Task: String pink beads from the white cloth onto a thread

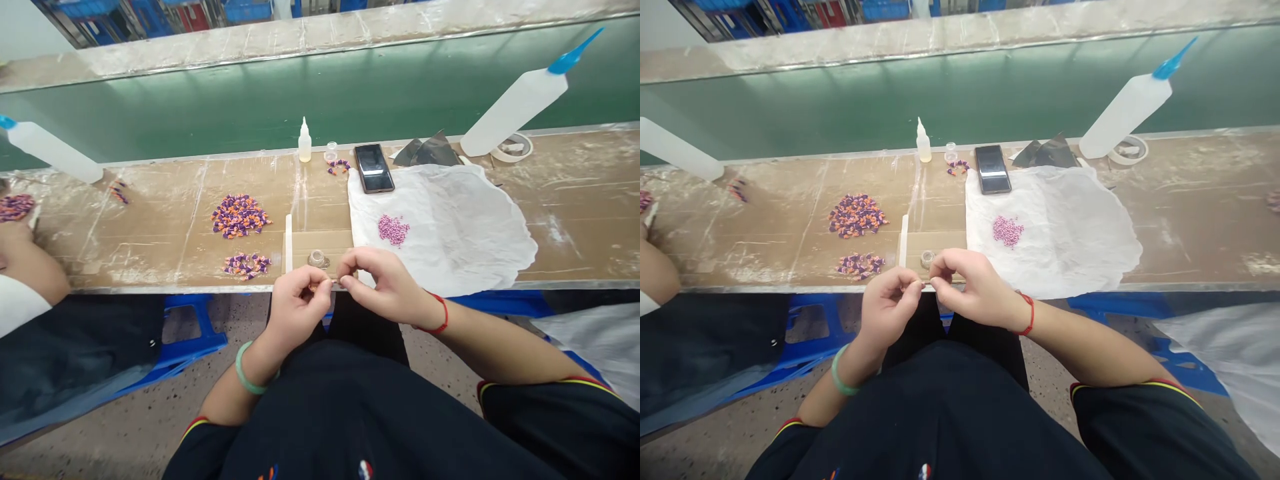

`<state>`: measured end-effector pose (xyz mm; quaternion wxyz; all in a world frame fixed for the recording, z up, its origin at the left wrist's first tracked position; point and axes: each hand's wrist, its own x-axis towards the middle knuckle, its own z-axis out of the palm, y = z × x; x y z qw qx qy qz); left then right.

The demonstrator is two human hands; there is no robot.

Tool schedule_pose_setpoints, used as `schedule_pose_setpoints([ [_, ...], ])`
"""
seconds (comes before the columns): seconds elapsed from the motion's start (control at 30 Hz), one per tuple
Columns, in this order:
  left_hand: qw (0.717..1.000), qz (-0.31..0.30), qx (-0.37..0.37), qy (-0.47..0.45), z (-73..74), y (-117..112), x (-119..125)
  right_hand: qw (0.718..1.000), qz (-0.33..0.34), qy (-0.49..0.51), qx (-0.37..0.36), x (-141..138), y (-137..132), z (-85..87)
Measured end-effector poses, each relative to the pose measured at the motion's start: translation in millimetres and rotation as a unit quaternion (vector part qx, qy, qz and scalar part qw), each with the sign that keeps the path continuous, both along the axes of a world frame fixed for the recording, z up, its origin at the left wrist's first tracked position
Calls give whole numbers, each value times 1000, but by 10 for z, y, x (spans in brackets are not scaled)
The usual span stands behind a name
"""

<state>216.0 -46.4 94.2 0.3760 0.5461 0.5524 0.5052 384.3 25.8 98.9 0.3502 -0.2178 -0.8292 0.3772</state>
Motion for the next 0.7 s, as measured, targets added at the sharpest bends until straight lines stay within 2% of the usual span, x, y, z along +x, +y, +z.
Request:
schedule_pose_setpoints([
  [0.07,996,8,59,69,11,-10,-17,998,7,-9,-55,-11,-18,10],
  [0.13,991,3,87,103,6,-9,-36,997,7,-13,-80,-23,-27,14],
  [0.33,990,-25,80,113,-27,20,-76,997,6,-17,-77,-54,-32,-6],
  [0.43,995,-34,47,78,-19,31,-85,996,13,-23,-83,-64,-23,-3],
  [0.57,999,-42,-26,-18,-14,29,-128,993,28,-26,-114,-73,11,28],
  [0.7,993,2,-57,-107,-112,7,-250,993,23,-53,-103,-81,142,-6],
])
